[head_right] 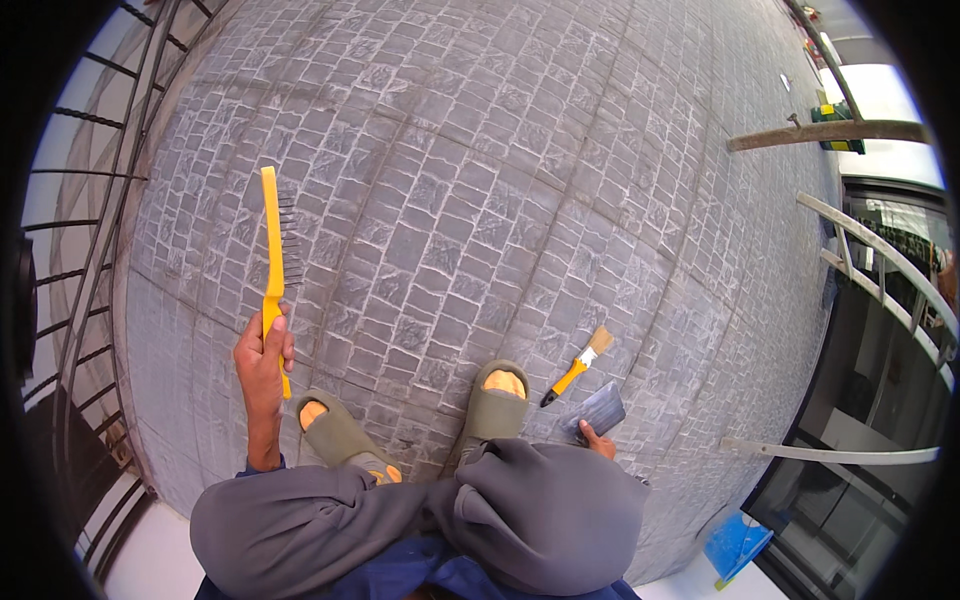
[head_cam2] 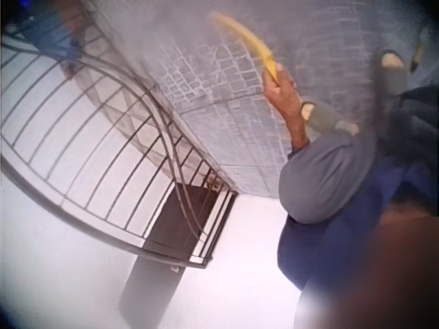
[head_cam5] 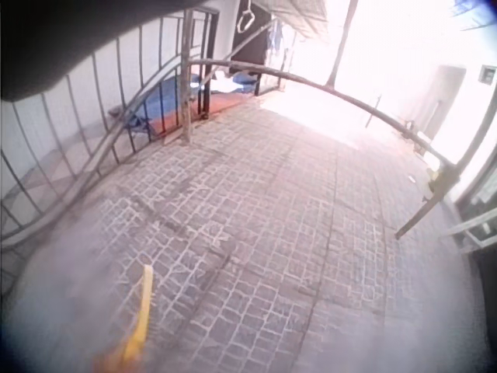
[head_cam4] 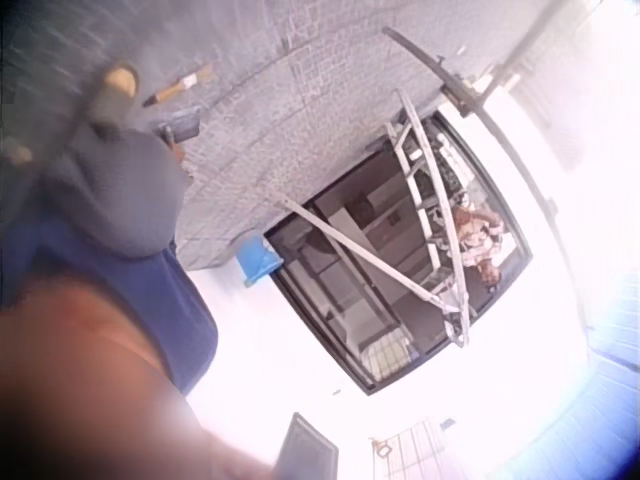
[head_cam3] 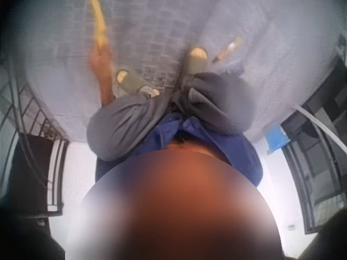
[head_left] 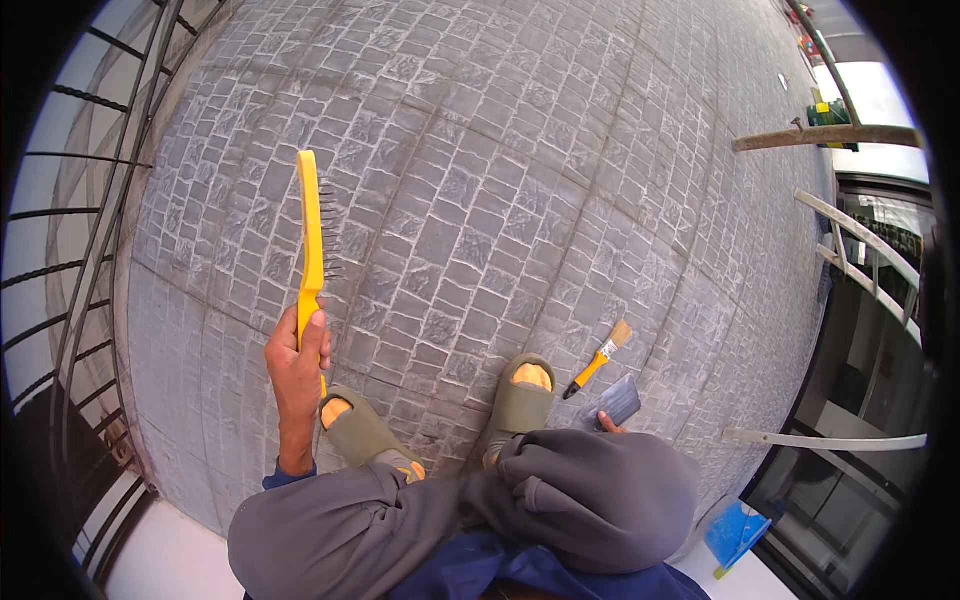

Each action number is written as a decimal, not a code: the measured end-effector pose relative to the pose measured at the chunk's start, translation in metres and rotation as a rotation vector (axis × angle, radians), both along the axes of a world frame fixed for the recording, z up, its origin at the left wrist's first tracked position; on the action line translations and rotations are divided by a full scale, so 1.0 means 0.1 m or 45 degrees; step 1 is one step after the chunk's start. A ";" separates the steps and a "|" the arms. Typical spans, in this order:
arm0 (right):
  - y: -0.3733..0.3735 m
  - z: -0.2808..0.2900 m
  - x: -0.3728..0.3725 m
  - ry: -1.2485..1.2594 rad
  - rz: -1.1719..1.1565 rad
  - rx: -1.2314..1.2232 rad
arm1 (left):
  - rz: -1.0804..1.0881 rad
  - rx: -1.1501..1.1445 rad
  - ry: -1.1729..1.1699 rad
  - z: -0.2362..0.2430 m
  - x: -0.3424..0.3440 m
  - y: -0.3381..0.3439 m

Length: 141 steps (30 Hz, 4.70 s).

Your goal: The person applies grout to the joints between gray floor tiles using a trowel and a brush. They spread the grout with the trowel, then brush it into the joints and wipe the surface. The person moves across the tiled area, repeating the process on multiple sections.

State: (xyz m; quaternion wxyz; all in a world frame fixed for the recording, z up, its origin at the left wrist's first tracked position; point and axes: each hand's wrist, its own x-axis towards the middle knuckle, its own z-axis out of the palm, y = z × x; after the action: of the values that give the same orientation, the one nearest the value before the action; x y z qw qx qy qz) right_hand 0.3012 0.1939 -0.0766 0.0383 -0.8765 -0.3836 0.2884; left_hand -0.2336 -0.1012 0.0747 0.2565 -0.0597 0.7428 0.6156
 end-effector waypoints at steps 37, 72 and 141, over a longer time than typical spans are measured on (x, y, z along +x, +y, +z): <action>0.80 2.20 -4.67 1.989 1.017 -0.867 | 0.726 -1.524 0.789 -1.39 0.82 -2.67; -2.67 1.28 -7.69 0.953 3.553 0.092 | 0.908 -1.906 0.467 -1.94 -1.52 -2.55; -3.72 0.58 -7.97 0.348 4.524 0.432 | 0.888 -1.842 0.454 -1.90 -1.51 -2.54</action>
State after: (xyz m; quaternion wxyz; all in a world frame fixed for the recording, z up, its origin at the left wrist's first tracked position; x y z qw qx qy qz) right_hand -0.4958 -0.1778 -0.0187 0.1781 -0.5871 0.7896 -0.0043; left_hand -0.3844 -0.3552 -0.1149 -0.1734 -0.3389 0.9243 0.0292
